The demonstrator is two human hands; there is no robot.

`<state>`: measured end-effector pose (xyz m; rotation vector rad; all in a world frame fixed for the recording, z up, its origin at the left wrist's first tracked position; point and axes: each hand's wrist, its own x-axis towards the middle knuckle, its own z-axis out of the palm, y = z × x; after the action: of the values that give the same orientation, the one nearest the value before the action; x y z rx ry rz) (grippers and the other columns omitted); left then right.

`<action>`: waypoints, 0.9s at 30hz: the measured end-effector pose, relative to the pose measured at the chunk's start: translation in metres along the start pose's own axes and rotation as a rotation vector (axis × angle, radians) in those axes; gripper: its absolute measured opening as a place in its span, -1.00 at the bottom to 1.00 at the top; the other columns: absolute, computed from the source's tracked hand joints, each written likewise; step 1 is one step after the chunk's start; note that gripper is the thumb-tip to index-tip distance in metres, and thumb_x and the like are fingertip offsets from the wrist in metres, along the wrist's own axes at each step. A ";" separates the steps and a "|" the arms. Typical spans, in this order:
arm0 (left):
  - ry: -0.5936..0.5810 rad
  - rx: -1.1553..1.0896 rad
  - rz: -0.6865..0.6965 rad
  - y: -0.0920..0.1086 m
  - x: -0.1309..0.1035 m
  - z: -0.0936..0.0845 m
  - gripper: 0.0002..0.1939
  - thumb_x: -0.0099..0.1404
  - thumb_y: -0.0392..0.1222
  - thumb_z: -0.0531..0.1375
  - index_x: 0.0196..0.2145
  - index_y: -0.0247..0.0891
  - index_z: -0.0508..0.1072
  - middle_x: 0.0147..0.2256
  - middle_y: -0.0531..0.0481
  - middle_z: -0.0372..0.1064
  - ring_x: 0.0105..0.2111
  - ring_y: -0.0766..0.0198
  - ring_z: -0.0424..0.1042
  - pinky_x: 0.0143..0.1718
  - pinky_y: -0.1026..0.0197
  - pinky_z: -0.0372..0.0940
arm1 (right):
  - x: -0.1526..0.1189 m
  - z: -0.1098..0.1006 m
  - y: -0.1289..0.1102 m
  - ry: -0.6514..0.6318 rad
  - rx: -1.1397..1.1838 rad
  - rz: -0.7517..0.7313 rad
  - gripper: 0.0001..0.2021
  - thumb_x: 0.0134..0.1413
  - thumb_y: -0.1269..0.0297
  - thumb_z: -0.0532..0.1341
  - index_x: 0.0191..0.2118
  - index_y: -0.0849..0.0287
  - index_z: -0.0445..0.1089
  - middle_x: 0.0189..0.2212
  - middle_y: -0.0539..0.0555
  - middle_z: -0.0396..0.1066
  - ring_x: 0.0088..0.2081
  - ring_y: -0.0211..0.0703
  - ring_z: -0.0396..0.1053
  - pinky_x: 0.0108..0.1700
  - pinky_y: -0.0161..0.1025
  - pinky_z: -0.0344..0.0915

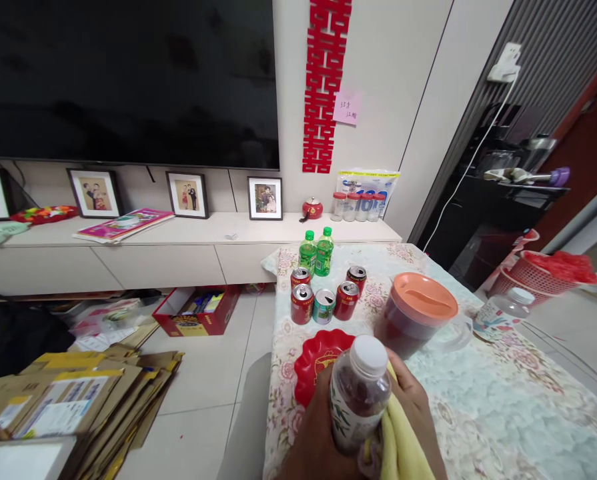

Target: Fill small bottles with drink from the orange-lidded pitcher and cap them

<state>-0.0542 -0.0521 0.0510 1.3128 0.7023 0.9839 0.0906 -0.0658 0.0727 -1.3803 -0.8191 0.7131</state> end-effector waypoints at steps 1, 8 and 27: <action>-0.011 -0.019 -0.006 0.001 0.001 -0.001 0.02 -0.09 -0.13 0.59 0.29 -0.15 0.28 0.15 -0.23 0.51 0.15 -0.22 0.50 0.20 -0.12 0.45 | -0.001 0.000 0.005 0.023 -0.017 -0.028 -0.51 0.06 -0.20 0.40 -0.07 0.09 0.68 -0.05 0.19 0.68 0.01 0.21 0.59 0.03 0.02 0.52; 0.067 -0.022 -0.053 -0.005 0.006 -0.005 -0.03 -0.07 -0.25 0.55 0.25 -0.15 0.26 0.19 -0.24 0.46 0.14 -0.16 0.49 0.22 -0.10 0.41 | -0.027 0.002 0.027 0.055 -0.129 -0.135 -0.57 0.33 -0.10 0.22 0.04 0.08 0.63 0.14 0.20 0.58 0.17 0.17 0.50 0.20 0.06 0.42; -0.077 -0.245 -0.128 0.018 -0.007 -0.004 -0.16 0.19 0.13 0.47 0.31 -0.03 0.25 0.26 -0.29 0.38 0.24 -0.22 0.44 0.22 -0.20 0.41 | -0.027 -0.015 0.027 -0.232 -0.015 -0.156 -0.25 0.10 -0.13 0.37 0.36 0.04 0.39 0.29 0.22 0.48 0.26 0.33 0.45 0.15 0.08 0.47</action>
<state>-0.0641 -0.0567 0.0674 1.0721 0.5796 0.8813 0.0890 -0.0943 0.0436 -1.2452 -1.1044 0.7546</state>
